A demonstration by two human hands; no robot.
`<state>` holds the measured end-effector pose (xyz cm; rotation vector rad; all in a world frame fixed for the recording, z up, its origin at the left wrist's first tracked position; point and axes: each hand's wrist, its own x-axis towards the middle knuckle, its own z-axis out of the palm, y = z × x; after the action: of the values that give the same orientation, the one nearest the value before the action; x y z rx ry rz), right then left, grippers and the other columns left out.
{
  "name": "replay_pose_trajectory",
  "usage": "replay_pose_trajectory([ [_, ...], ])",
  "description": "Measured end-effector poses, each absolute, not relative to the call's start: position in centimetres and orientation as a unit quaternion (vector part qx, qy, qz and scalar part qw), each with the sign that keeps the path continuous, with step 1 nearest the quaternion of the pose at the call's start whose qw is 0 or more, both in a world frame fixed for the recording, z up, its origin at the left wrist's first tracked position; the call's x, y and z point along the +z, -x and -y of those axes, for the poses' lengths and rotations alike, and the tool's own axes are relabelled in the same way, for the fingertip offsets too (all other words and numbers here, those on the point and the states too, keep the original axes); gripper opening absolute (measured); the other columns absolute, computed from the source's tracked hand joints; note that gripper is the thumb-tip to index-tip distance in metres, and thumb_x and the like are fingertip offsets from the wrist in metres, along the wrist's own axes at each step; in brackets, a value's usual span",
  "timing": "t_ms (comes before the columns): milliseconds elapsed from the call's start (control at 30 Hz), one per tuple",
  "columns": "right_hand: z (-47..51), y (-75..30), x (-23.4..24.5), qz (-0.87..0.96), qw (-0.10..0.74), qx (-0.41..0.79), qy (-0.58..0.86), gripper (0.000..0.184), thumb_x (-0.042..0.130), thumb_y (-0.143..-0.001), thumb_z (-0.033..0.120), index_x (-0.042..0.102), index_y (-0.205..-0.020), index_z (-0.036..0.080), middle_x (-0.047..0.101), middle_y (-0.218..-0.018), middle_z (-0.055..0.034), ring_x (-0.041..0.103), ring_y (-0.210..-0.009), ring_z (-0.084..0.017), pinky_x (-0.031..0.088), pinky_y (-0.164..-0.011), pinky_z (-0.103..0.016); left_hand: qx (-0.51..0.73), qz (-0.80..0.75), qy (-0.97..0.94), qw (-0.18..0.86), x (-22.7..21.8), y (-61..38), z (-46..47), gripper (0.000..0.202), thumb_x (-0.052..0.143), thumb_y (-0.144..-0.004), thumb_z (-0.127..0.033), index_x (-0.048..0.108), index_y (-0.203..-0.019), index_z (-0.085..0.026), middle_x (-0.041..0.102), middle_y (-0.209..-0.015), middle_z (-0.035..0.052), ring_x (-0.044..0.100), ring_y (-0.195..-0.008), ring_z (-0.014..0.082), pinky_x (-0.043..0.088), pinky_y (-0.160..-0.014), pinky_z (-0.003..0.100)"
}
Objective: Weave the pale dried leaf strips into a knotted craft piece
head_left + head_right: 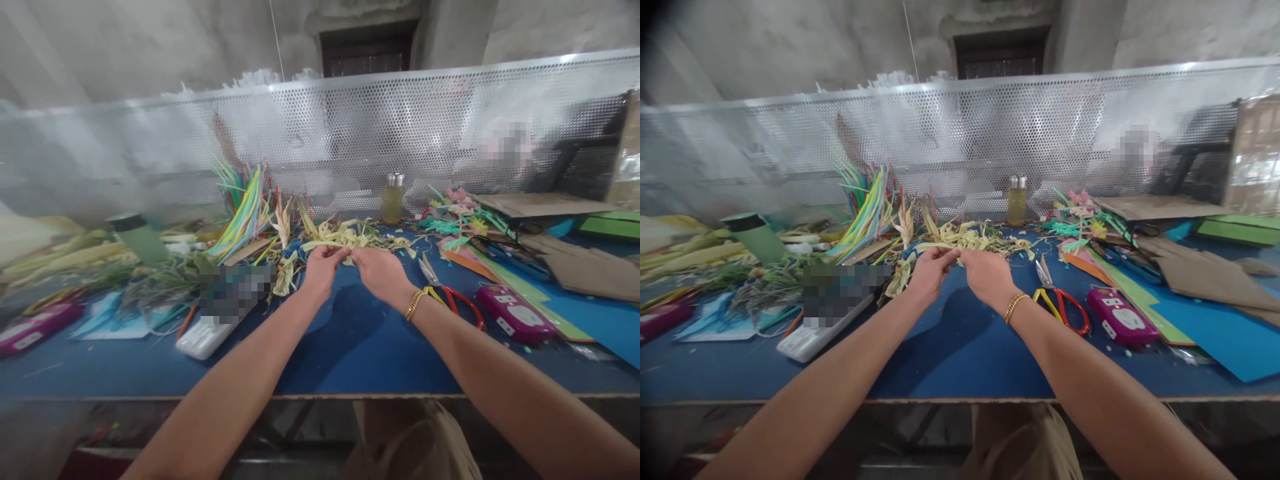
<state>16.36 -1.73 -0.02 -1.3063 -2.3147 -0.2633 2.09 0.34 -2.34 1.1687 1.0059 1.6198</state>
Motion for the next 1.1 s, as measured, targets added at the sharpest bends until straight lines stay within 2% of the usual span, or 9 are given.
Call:
replay_pose_trajectory([
  [200,1.9,-16.2,0.1,0.847,0.234,-0.122,0.462,0.026,0.034,-0.096,0.021,0.06,-0.093,0.017,0.068,-0.088,-0.0097,0.06,-0.08,-0.019,0.035,-0.068,-0.028,0.643,-0.414,-0.468,0.443,-1.9,-1.8,-0.3,0.028,0.079,-0.059,-0.034,0.062,-0.068,-0.015,0.057,-0.059,-0.0015,0.046,-0.053,0.008,0.029,-0.05,0.023],
  [367,1.6,-17.3,0.5,0.798,0.317,-0.088,0.505,0.023,0.041,-0.096,0.029,0.059,-0.106,0.019,0.069,-0.089,-0.0072,0.061,-0.08,-0.019,0.037,-0.067,-0.028,0.619,-0.416,-0.473,0.47,-1.8,-1.4,-0.3,0.023,0.077,-0.063,-0.029,0.062,-0.073,-0.014,0.066,-0.07,0.003,0.049,-0.056,0.0077,0.029,-0.05,0.021],
  [567,0.6,-18.7,0.7,0.808,0.377,-0.078,0.446,0.013,0.054,-0.09,0.026,0.064,-0.085,0.021,0.068,-0.089,-0.0036,0.06,-0.083,-0.018,0.038,-0.07,-0.028,0.61,-0.423,-0.492,0.454,-1.7,-1.1,-0.3,0.018,0.071,-0.07,-0.025,0.059,-0.078,-0.016,0.07,-0.08,0.0054,0.048,-0.057,0.0076,0.029,-0.049,0.021],
  [733,-0.4,-18.5,0.1,0.831,0.408,-0.008,0.377,0.011,0.055,-0.088,0.023,0.066,-0.085,0.021,0.069,-0.089,-0.0029,0.06,-0.085,-0.017,0.041,-0.076,-0.028,0.601,-0.42,-0.529,0.427,-1.8,-1.2,-0.4,0.012,0.067,-0.074,-0.026,0.061,-0.08,-0.017,0.061,-0.067,-0.0002,0.048,-0.056,0.0083,0.031,-0.051,0.021],
  [833,-0.6,-18.3,-0.1,0.824,0.437,0.023,0.361,0.011,0.055,-0.088,0.021,0.066,-0.087,0.021,0.069,-0.09,-0.0024,0.061,-0.085,-0.016,0.042,-0.076,-0.027,0.592,-0.391,-0.534,0.46,-1.9,-1.4,-0.3,0.012,0.067,-0.074,-0.027,0.061,-0.08,-0.017,0.055,-0.063,-0.0022,0.047,-0.056,0.0079,0.031,-0.051,0.02],
  [1100,-0.4,-18.0,-0.4,0.795,0.464,0.075,0.384,0.009,0.059,-0.084,0.024,0.067,-0.08,0.021,0.069,-0.081,-0.0022,0.06,-0.073,-0.015,0.043,-0.07,-0.027,0.583,-0.33,-0.491,0.557,-1.6,-1.7,0.2,0.023,0.075,-0.069,-0.032,0.061,-0.077,-0.017,0.051,-0.065,-0.0028,0.045,-0.058,0.0066,0.031,-0.052,0.019],
])
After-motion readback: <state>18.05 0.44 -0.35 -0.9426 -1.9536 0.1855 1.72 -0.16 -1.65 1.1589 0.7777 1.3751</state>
